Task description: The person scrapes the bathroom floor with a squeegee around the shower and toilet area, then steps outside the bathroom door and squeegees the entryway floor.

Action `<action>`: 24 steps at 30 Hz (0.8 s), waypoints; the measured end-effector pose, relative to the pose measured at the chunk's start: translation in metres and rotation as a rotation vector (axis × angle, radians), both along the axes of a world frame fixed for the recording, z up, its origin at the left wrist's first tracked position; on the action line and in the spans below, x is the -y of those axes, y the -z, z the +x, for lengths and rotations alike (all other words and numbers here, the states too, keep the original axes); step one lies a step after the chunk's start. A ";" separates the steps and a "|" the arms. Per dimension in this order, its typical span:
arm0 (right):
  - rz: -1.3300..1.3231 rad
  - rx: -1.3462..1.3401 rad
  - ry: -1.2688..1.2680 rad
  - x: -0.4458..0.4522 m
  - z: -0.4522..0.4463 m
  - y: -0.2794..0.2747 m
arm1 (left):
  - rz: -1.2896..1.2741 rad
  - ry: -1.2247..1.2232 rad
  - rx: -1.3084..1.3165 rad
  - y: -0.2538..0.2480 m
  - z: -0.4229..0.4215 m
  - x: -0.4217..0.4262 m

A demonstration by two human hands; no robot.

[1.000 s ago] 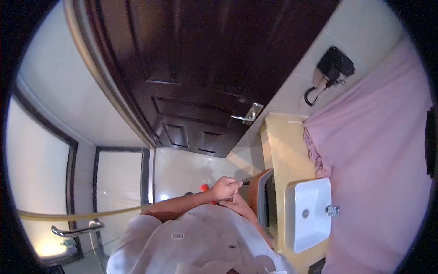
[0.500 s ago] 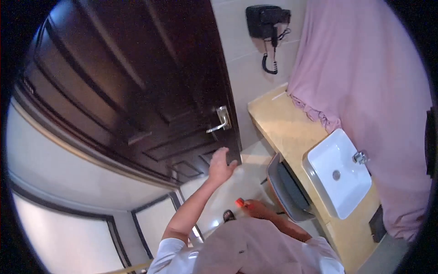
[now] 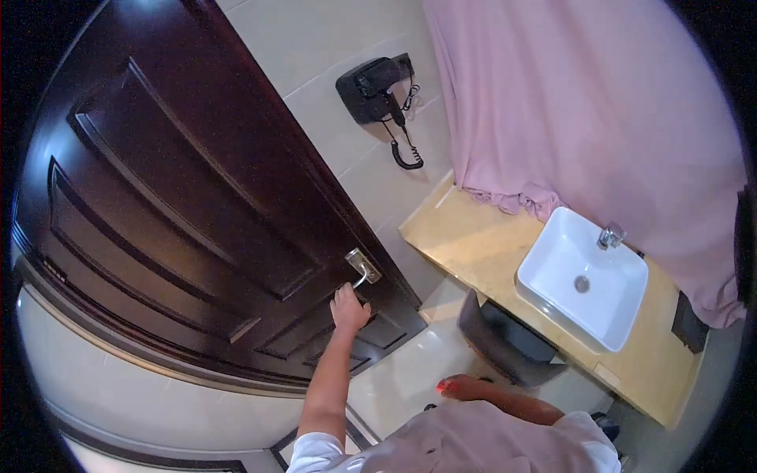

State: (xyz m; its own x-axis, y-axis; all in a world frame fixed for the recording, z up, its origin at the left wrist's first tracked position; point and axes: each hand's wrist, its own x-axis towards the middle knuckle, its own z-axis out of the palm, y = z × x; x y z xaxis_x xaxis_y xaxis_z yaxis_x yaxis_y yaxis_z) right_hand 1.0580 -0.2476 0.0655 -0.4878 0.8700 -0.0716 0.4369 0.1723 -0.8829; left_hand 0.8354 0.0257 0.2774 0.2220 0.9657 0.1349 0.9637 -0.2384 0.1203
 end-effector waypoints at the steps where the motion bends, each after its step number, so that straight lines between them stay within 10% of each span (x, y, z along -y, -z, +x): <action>1: 0.053 -0.005 0.022 0.000 0.000 0.005 | -0.004 0.004 -0.008 0.001 -0.001 0.002; 8: 0.093 0.154 0.108 -0.010 0.001 0.012 | -0.054 -0.021 0.014 0.002 -0.012 0.013; 12: -0.392 -0.083 0.487 -0.011 0.011 -0.139 | -0.114 0.013 0.044 -0.009 -0.023 0.025; 24: -0.227 -0.050 0.456 -0.020 -0.022 -0.123 | -0.264 -0.078 0.172 -0.019 -0.055 0.113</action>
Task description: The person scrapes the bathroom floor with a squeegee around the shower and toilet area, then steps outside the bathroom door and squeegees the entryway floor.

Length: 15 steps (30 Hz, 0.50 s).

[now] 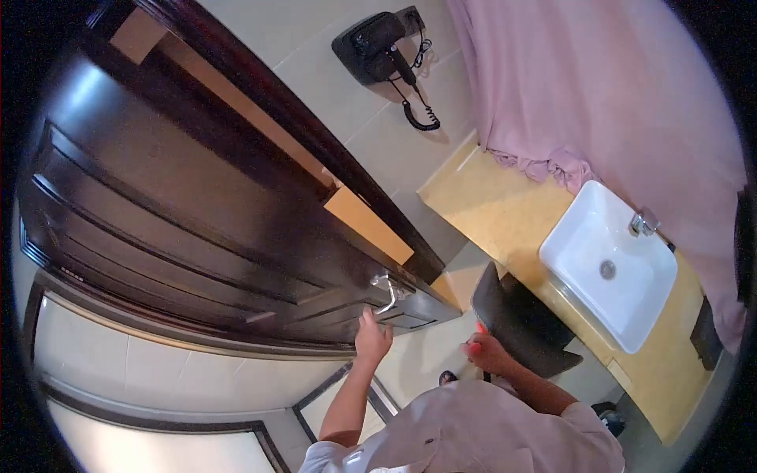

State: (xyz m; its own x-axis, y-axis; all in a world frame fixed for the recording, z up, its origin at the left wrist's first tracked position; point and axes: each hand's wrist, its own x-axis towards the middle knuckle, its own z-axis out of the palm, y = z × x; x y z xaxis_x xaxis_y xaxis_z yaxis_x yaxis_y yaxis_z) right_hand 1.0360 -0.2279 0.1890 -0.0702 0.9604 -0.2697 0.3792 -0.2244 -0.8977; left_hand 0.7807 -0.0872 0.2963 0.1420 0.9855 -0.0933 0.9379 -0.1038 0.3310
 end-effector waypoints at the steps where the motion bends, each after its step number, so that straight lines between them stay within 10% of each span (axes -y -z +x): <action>1: -0.008 -0.008 -0.011 0.009 -0.005 0.001 | -0.008 -0.011 -0.008 0.001 -0.008 0.019; 15: 0.144 -0.214 -0.075 0.003 0.019 -0.024 | -0.214 -0.445 0.073 -0.008 -0.041 0.152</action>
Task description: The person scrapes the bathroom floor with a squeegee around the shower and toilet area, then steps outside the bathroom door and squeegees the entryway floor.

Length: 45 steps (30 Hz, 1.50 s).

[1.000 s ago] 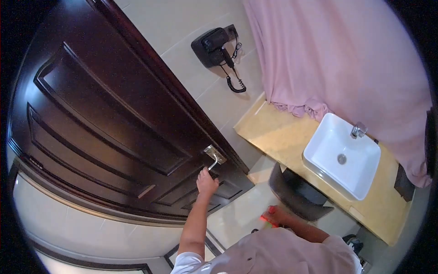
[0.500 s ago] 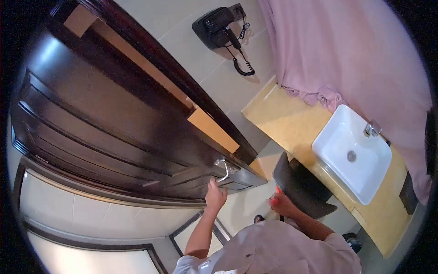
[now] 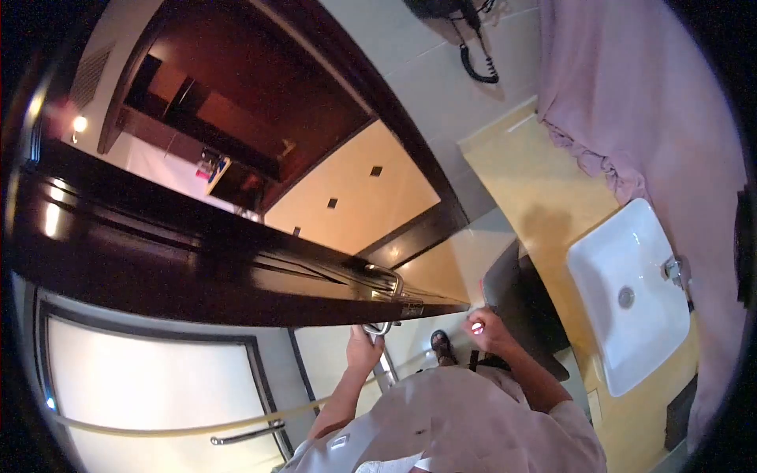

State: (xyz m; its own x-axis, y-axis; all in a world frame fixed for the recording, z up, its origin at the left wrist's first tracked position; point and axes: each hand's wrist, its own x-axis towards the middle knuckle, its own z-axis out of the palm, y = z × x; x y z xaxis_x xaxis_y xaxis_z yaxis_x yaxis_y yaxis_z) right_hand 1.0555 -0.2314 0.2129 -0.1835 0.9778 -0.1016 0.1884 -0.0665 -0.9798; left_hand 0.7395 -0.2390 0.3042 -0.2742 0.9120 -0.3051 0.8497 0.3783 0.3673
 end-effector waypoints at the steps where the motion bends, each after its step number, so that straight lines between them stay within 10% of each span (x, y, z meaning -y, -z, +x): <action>1: 0.070 -0.052 -0.041 -0.005 0.004 0.004 | -0.009 -0.021 -0.007 -0.006 0.001 0.007; 4: 0.110 0.014 -0.093 -0.016 0.007 -0.001 | -0.169 -0.071 -0.019 -0.011 -0.001 0.028; 10: 0.130 0.095 -0.142 -0.029 0.000 0.017 | 0.450 0.440 -0.567 0.069 -0.052 0.087; 11: 0.154 0.133 -0.135 -0.029 -0.001 0.021 | 0.353 0.246 -0.234 0.049 -0.035 0.085; 19: 0.305 -0.004 -0.245 -0.030 0.010 0.037 | 0.244 0.022 0.017 0.061 -0.035 0.248; 23: 0.368 0.056 -0.403 -0.025 0.015 0.052 | 0.149 -0.091 0.159 0.097 0.042 0.188; 25: -0.115 -0.039 -0.419 -0.025 0.015 0.120 | 0.104 -0.155 0.232 0.097 0.055 0.185; 28: 0.242 0.134 -0.431 -0.032 0.005 0.039 | 0.064 -0.252 0.336 0.099 0.083 0.145; 32: 0.351 0.423 -0.668 -0.048 0.001 0.078 | 0.026 -0.373 0.472 0.101 0.083 0.134; 45: -0.079 0.450 -0.551 -0.084 -0.019 0.094 | 0.118 -0.543 0.606 0.130 0.071 0.148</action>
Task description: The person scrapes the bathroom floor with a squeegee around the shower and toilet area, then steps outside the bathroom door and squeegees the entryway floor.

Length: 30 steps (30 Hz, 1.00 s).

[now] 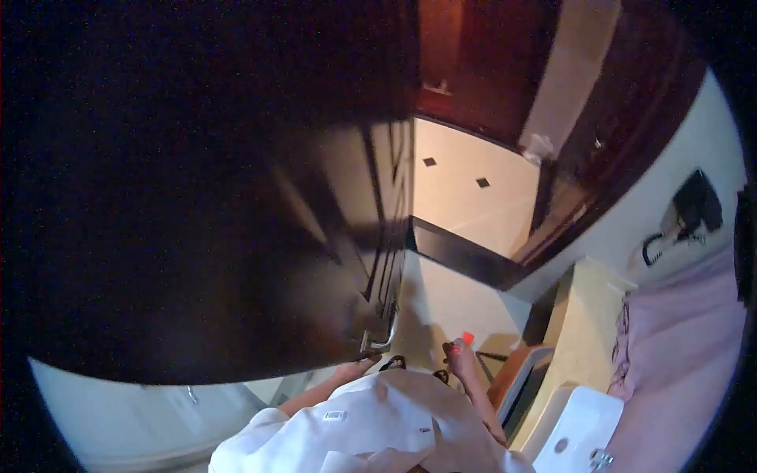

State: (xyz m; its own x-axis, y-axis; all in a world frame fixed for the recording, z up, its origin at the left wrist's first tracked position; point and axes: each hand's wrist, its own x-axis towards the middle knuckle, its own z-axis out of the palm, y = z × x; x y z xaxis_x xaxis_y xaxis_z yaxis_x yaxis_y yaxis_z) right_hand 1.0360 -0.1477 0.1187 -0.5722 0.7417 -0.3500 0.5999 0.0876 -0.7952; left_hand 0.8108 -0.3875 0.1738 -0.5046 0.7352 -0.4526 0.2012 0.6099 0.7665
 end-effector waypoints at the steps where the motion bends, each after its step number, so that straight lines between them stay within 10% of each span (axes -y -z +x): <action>1: -0.067 -0.011 0.041 -0.001 0.000 0.000 | 0.013 -0.046 -0.002 0.006 0.005 0.003; 30: -0.093 -0.059 0.201 -0.039 -0.008 -0.044 | 0.233 -0.589 -0.163 0.067 -0.032 0.062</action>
